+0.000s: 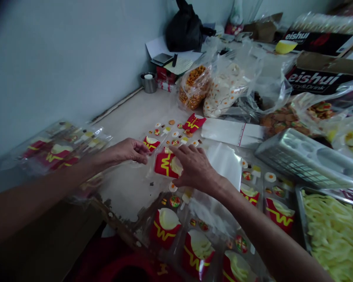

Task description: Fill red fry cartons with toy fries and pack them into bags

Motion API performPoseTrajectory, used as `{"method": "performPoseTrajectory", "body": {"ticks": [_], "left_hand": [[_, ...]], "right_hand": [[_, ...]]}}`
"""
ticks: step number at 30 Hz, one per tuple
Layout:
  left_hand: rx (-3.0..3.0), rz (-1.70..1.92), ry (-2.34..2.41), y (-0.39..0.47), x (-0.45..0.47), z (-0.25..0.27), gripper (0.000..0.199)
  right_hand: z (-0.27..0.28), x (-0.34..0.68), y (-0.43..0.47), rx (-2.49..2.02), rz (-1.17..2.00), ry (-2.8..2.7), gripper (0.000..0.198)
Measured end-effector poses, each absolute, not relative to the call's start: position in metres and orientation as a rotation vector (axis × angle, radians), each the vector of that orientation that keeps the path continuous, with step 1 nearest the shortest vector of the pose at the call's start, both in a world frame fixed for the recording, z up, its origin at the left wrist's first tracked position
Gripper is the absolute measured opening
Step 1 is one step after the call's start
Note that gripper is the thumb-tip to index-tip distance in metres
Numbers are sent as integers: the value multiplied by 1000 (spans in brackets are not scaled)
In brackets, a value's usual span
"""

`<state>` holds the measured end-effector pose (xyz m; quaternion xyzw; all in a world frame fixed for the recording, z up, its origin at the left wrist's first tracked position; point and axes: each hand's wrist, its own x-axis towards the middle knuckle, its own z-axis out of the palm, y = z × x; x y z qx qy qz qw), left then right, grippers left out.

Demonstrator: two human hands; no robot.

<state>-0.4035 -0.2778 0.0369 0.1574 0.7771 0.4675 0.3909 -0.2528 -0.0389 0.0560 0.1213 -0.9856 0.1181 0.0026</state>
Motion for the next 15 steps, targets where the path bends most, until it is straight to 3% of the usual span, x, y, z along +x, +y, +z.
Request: {"method": "performPoseTrajectory", "body": {"ticks": [8,15], "left_hand": [[374,1175,1788,-273,-391,29,45],[363,1273,1902,-271,-414,42,46]], "right_hand": [[52,-244,-56,117,190,-2986,96],[40,-239,-56,155,299,-2980,99]]}}
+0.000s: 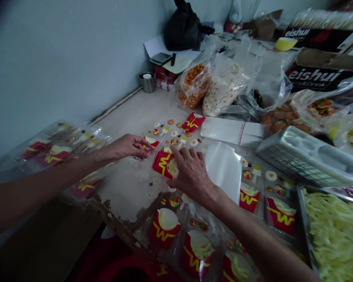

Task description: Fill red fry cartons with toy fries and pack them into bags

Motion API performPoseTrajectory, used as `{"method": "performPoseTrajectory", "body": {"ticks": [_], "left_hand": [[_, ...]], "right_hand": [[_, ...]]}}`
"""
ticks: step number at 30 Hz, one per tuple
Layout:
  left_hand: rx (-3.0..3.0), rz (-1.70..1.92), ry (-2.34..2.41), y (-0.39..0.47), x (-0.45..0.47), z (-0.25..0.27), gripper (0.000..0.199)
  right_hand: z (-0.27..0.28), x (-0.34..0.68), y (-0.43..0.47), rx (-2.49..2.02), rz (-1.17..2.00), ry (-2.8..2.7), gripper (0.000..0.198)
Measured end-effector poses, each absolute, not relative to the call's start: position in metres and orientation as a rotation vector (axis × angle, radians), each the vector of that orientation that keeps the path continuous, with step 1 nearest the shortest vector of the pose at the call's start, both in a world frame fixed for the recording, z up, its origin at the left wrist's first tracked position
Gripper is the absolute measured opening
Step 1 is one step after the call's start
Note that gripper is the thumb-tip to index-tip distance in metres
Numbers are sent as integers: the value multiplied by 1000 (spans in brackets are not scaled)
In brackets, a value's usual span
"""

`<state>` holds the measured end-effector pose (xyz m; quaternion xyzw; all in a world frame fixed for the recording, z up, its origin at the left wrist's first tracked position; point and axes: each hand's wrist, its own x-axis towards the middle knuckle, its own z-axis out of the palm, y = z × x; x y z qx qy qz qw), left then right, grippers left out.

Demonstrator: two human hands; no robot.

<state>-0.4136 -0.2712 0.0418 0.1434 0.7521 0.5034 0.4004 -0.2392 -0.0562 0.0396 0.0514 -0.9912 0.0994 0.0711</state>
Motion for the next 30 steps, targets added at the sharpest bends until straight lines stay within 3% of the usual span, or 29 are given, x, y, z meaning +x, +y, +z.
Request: {"method": "performPoseTrajectory", "body": {"ticks": [13,21,25,30], "left_hand": [[591,1016,1916,-263,-435,75,47],[541,1087,1924,-258,-430,66,66],[584,934,1983,-256,-427,69,62],[526,926,1981,-251,-424,63,56]], "right_hand": [[45,-258,-52,85,223,-2883,99],[40,-263,-51,102,376,-2902,96],[33,-257,-46,327,555,-3024,101],[30,-257,-34,425,556,-3025,103]]}}
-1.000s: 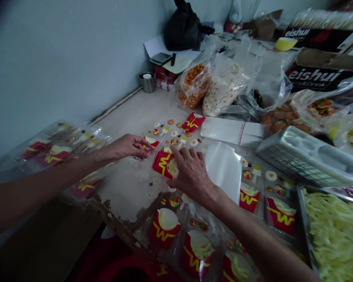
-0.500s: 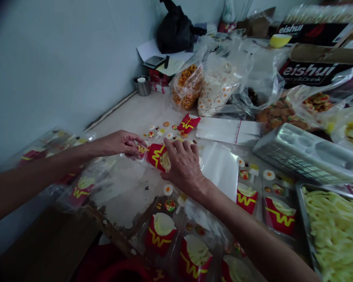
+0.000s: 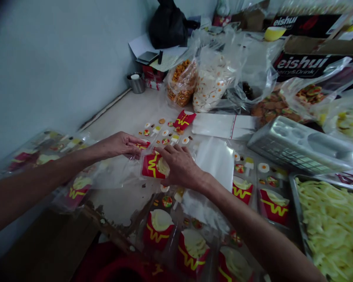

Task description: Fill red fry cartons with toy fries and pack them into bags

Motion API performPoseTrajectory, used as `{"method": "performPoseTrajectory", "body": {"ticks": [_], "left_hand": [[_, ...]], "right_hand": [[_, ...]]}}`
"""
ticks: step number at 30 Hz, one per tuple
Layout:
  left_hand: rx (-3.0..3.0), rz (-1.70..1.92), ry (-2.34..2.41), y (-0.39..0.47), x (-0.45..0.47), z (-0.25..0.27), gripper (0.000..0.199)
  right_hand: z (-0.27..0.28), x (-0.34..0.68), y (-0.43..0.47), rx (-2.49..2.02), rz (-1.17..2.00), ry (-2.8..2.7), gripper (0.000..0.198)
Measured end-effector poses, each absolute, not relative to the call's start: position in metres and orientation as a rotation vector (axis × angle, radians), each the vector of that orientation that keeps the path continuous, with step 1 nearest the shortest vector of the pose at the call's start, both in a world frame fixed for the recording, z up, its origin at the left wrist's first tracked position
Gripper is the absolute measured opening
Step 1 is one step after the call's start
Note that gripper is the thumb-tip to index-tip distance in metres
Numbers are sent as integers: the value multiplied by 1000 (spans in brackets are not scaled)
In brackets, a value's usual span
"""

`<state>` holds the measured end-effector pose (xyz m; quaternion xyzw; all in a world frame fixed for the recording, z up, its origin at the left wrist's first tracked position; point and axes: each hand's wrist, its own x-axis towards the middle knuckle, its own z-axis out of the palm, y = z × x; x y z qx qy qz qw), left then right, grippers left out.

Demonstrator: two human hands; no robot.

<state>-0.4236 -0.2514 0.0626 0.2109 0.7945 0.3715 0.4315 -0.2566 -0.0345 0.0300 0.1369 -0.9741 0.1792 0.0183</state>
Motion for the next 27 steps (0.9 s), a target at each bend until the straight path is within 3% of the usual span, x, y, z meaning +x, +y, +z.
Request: {"method": "performPoseTrajectory", "body": {"ticks": [4,9,11,14,16,19,24,27], "left_hand": [[562,919,1871,-251,-420,59,41],[880,828,1838,-234,-406,52,36],[945,839,1817,-223,-401,47,50],[991,882,1803,-204,-397,45,88],[1124,814,1775,-190,-394,48,95],[1383,683,1892,-174,-389,57,85],[1633,916,2633,-179,-363,49,49],[1744,743,2771,-192,-341,29,44]], "right_hand": [[34,-253,-40,412,417,-3032,106],[39,-239,-57,411,251,-3087,101],[39,-231,-60,364,295,-3106,100],[39,-217,-61,237,405,-3091,109],[39,-210,-62,198,473,-3076,118],[36,-207,-63,71,513,-3057,121],[21,-217,-60,-410,429,-2980,101],[21,-211,-55,-431,344,-2954,114]]}}
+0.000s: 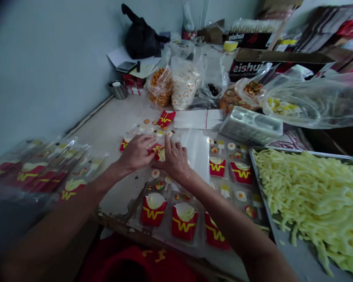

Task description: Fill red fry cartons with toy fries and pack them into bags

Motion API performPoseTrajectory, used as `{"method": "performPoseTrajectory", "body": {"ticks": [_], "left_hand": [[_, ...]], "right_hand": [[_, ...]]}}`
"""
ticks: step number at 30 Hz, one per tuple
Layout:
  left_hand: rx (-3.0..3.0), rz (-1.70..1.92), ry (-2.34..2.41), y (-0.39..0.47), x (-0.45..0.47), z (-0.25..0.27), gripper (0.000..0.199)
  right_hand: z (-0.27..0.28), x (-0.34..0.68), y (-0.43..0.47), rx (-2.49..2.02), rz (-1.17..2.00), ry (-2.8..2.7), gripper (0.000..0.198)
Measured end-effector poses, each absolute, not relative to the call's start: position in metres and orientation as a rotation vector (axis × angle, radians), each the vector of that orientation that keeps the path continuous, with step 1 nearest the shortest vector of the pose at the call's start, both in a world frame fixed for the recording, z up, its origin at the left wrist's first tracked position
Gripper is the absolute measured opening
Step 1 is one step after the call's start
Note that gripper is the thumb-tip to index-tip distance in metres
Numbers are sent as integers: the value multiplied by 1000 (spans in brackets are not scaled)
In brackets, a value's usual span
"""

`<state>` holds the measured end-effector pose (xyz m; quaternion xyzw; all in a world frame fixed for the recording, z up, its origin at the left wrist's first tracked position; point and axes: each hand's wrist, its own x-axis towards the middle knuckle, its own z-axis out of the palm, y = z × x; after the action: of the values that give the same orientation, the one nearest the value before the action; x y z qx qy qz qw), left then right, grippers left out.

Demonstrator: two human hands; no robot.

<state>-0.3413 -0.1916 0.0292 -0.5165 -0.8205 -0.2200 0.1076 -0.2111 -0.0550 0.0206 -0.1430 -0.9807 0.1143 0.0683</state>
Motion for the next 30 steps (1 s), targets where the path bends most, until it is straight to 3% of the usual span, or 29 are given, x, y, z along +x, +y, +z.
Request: {"method": "performPoseTrajectory", "body": {"ticks": [3,9,12,26,30], "left_hand": [[-1570,-524,-2497,-195,-328,15,50],[-1600,-258,-2602,-179,-325,18,37],[-1571,-147,-2664,-170,-323,22,28],[-1566,-64,-2664,-156,-317,48,30],[-1580,-116,-2672,-158,-298,46,21]], "right_hand": [[28,-187,-47,-396,171,-3027,118],[24,-148,-33,-635,130,-3111,85],[16,-150,-35,-643,160,-3070,83],[17,-154,-42,-641,204,-3037,76],[24,-158,-50,-612,257,-3001,71]]}}
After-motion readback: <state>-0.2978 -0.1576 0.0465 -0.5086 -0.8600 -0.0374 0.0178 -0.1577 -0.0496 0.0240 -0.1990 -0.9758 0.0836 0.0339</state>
